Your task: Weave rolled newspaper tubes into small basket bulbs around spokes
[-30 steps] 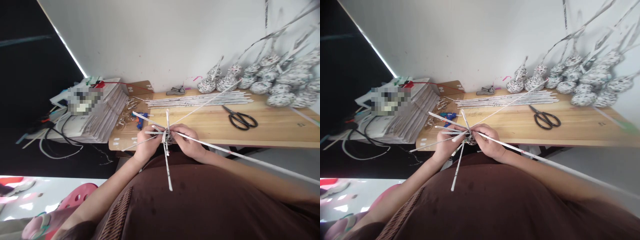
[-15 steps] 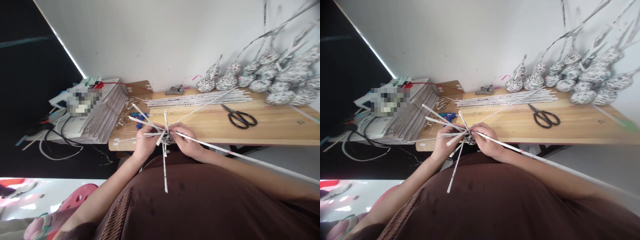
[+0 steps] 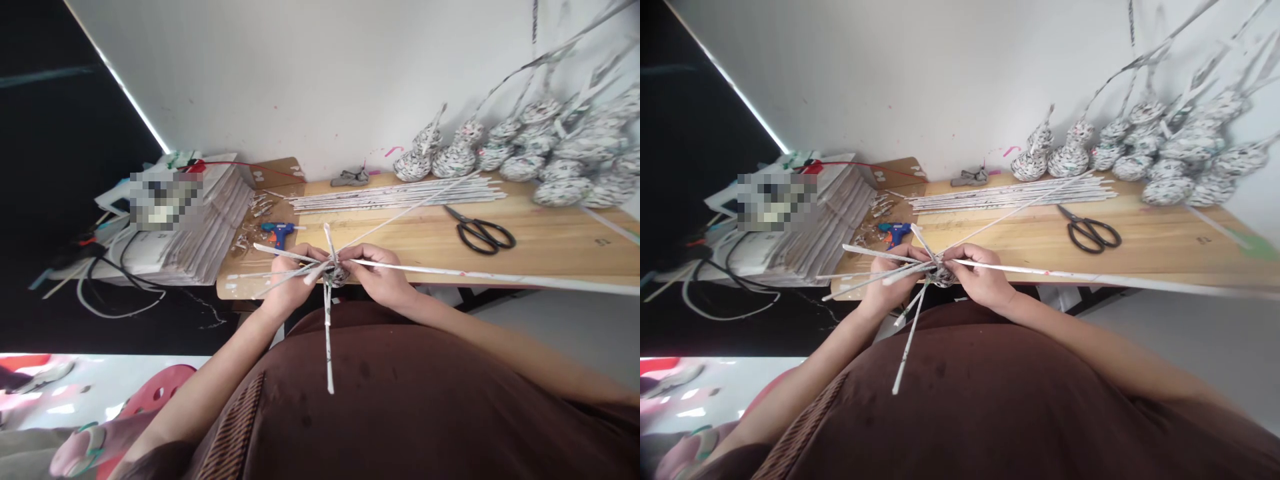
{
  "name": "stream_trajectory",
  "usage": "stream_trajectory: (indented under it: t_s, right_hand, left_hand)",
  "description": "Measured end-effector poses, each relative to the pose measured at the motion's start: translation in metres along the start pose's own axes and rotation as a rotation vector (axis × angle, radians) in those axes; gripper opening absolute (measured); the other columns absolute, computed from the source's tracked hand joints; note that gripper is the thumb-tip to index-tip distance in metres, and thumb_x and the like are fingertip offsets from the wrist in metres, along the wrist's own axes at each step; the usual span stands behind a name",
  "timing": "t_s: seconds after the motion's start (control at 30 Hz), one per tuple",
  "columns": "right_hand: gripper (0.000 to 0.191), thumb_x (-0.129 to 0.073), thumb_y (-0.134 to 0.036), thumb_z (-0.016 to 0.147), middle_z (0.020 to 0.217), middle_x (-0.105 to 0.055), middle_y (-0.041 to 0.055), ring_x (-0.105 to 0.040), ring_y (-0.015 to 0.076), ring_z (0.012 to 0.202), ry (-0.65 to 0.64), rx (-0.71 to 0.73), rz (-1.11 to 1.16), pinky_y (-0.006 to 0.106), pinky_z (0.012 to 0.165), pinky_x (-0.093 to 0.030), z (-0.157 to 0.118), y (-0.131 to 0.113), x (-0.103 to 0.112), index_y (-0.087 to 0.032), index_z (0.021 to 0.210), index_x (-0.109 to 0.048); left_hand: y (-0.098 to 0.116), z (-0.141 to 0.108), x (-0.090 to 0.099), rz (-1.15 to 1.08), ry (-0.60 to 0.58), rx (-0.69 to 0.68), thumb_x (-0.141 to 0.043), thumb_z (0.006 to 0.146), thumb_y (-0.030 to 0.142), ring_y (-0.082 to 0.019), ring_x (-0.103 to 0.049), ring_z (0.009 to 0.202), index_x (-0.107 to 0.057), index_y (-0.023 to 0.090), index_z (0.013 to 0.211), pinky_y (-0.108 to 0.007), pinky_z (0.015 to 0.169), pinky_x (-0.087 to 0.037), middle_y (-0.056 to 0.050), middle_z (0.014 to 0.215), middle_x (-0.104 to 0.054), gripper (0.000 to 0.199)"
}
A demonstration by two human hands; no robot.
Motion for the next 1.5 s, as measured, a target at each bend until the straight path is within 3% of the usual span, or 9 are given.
stream_trajectory:
  t_s: [0.33,0.47,0.63,0.97,1.13,1.3,1.37,1.43,1.5]
  right_hand:
    - [0.034,-0.083,-0.045,0.070,0.071,-0.069,0.0005,-0.060,0.0104,0.059,0.056,-0.402,0.301,0.022,0.053,-0.049,0.002,0.012,-0.006,-0.016,0.082,-0.072]
    - [0.037,-0.085,-0.049,0.067,0.053,-0.059,-0.0041,-0.049,0.0076,0.046,0.069,-0.401,0.362,0.018,0.038,-0.037,0.006,0.005,-0.010,-0.016,0.077,-0.070]
    - [0.038,-0.089,-0.046,0.062,0.068,-0.071,-0.0002,-0.066,0.0120,0.063,0.081,-0.333,0.432,0.026,0.064,-0.058,0.001,-0.002,-0.014,-0.018,0.070,-0.065]
    - [0.035,-0.085,-0.046,0.071,0.070,-0.070,-0.0001,-0.066,0.0123,0.066,-0.020,-0.224,0.365,0.028,0.069,-0.056,0.002,0.003,-0.010,-0.019,0.070,-0.063]
    - [0.038,-0.089,-0.044,0.065,0.068,-0.070,0.0001,-0.066,0.0117,0.065,-0.025,-0.288,0.435,0.026,0.069,-0.058,0.007,0.000,-0.010,-0.017,0.068,-0.063]
    - [0.037,-0.086,-0.047,0.071,0.068,-0.068,0.0003,-0.062,0.0099,0.055,-0.031,-0.583,0.532,0.019,0.049,-0.054,0.004,-0.003,-0.008,-0.017,0.079,-0.065]
    - [0.044,-0.073,-0.060,0.080,0.065,-0.066,0.0010,-0.060,0.0101,0.049,-0.111,-0.721,0.520,0.018,0.038,-0.047,-0.005,-0.009,-0.008,-0.017,0.081,-0.065]
    - [0.055,-0.059,-0.072,0.084,0.060,-0.063,0.0012,-0.058,0.0117,0.045,-0.322,-0.805,0.485,0.020,0.034,-0.043,-0.017,-0.022,-0.010,-0.017,0.077,-0.063]
    - [0.054,-0.057,-0.070,0.086,0.063,-0.064,0.0020,-0.060,0.0125,0.047,-0.551,-0.730,0.393,0.021,0.038,-0.047,-0.028,-0.040,-0.011,-0.017,0.075,-0.062]
  left_hand:
    - [-0.009,-0.002,-0.005,-0.162,0.057,-0.006,-0.088,0.064,0.029,-0.021,-0.071,0.080,-0.071,0.015,0.072,-0.032,0.074,-0.057,-0.010,0.088,-0.075,0.024]
    - [-0.005,-0.005,-0.006,-0.105,0.055,-0.074,-0.083,0.071,0.027,-0.019,-0.070,0.078,-0.069,0.016,0.072,-0.031,0.073,-0.055,-0.008,0.085,-0.074,0.018]
    - [-0.011,-0.006,0.000,0.033,0.087,-0.135,-0.077,0.077,0.025,-0.019,-0.069,0.080,-0.067,0.017,0.074,-0.031,0.072,-0.055,-0.008,0.089,-0.073,0.014]
    - [0.005,-0.005,0.001,0.255,0.102,-0.320,-0.070,0.083,0.018,-0.019,-0.069,0.083,-0.074,0.019,0.086,-0.032,0.079,-0.055,-0.006,0.086,-0.074,0.005]
    - [0.009,-0.001,-0.002,0.416,0.069,-0.373,-0.063,0.085,0.012,-0.017,-0.067,0.081,-0.074,0.019,0.086,-0.029,0.076,-0.055,-0.005,0.086,-0.071,0.013]
    - [0.012,0.007,0.001,0.476,0.040,-0.344,-0.061,0.083,0.010,-0.019,-0.067,0.082,-0.068,0.018,0.080,-0.032,0.079,-0.053,-0.004,0.081,-0.072,0.012]
    - [0.014,0.011,0.005,0.466,0.005,-0.280,-0.061,0.081,0.010,-0.020,-0.067,0.078,-0.068,0.018,0.077,-0.033,0.077,-0.052,-0.005,0.079,-0.072,0.011]
    - [0.016,0.014,0.009,0.442,-0.053,-0.212,-0.060,0.079,0.009,-0.020,-0.066,0.073,-0.068,0.018,0.076,-0.032,0.073,-0.052,-0.004,0.076,-0.071,0.012]
    - [0.017,0.014,0.013,0.389,-0.102,-0.176,-0.060,0.078,0.009,-0.020,-0.067,0.072,-0.069,0.018,0.076,-0.032,0.073,-0.053,-0.004,0.075,-0.072,0.013]
Point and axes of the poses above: each hand's wrist, its own z-axis towards the middle knuckle, its own x-axis out of the back of the hand, y = z × x, the point moved 4 cm from there along z, towards the middle knuckle
